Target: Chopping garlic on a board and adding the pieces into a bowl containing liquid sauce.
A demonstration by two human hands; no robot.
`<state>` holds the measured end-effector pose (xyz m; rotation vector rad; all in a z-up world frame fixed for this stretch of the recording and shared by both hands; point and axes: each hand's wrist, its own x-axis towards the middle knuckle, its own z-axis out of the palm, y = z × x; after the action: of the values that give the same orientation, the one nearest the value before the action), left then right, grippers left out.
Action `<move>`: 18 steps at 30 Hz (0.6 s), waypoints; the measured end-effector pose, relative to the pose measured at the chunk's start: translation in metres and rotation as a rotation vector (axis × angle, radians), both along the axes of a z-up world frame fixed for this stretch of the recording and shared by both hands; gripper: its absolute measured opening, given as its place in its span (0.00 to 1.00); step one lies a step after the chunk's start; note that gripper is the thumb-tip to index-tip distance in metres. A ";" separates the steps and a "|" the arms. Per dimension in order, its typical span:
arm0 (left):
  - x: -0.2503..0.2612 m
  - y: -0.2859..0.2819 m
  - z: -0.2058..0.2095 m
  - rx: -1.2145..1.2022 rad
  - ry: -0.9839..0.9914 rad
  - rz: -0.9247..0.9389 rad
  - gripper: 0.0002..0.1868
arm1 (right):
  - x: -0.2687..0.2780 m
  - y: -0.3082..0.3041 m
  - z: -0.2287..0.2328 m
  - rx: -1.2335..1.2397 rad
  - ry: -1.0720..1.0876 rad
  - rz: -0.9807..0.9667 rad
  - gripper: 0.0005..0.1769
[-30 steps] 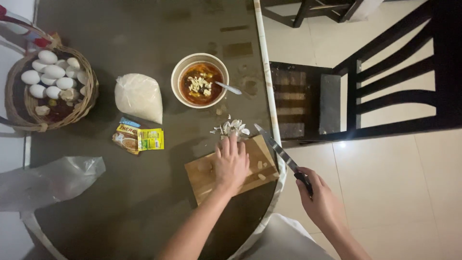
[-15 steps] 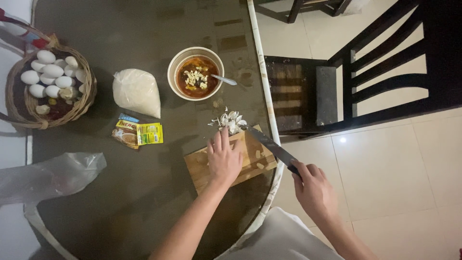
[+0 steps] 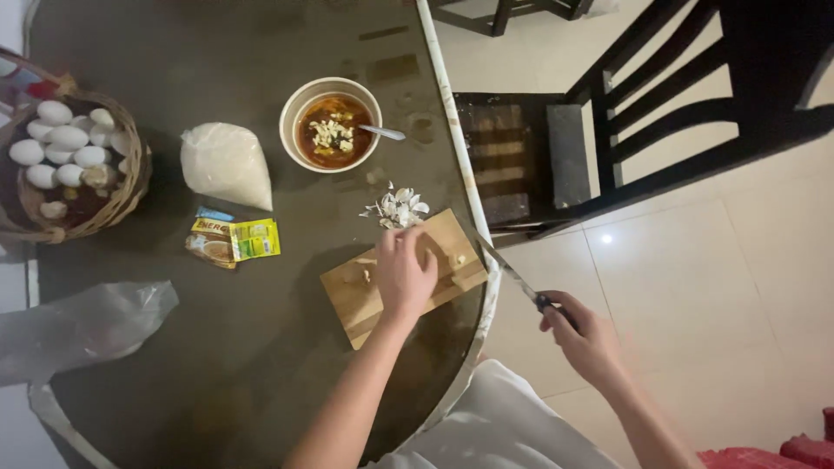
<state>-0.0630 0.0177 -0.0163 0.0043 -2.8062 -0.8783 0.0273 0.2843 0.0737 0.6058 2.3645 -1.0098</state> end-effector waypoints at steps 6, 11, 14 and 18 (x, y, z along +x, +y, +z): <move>-0.013 -0.007 0.033 0.163 0.090 0.074 0.16 | 0.000 -0.017 -0.027 -0.645 -0.077 -0.337 0.22; -0.012 -0.012 0.040 0.041 0.122 0.058 0.16 | -0.017 -0.043 -0.022 -0.712 -0.141 -0.325 0.23; -0.006 -0.014 0.037 -0.008 0.104 0.065 0.16 | -0.023 -0.047 -0.012 -0.601 -0.171 -0.251 0.23; -0.004 -0.018 0.040 -0.048 0.081 0.076 0.17 | -0.027 -0.041 0.001 -0.411 -0.214 -0.180 0.23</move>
<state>-0.0667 0.0000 0.0237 0.0667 -2.7309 -0.7765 0.0007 0.2435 0.0746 0.7312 1.8686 -1.3869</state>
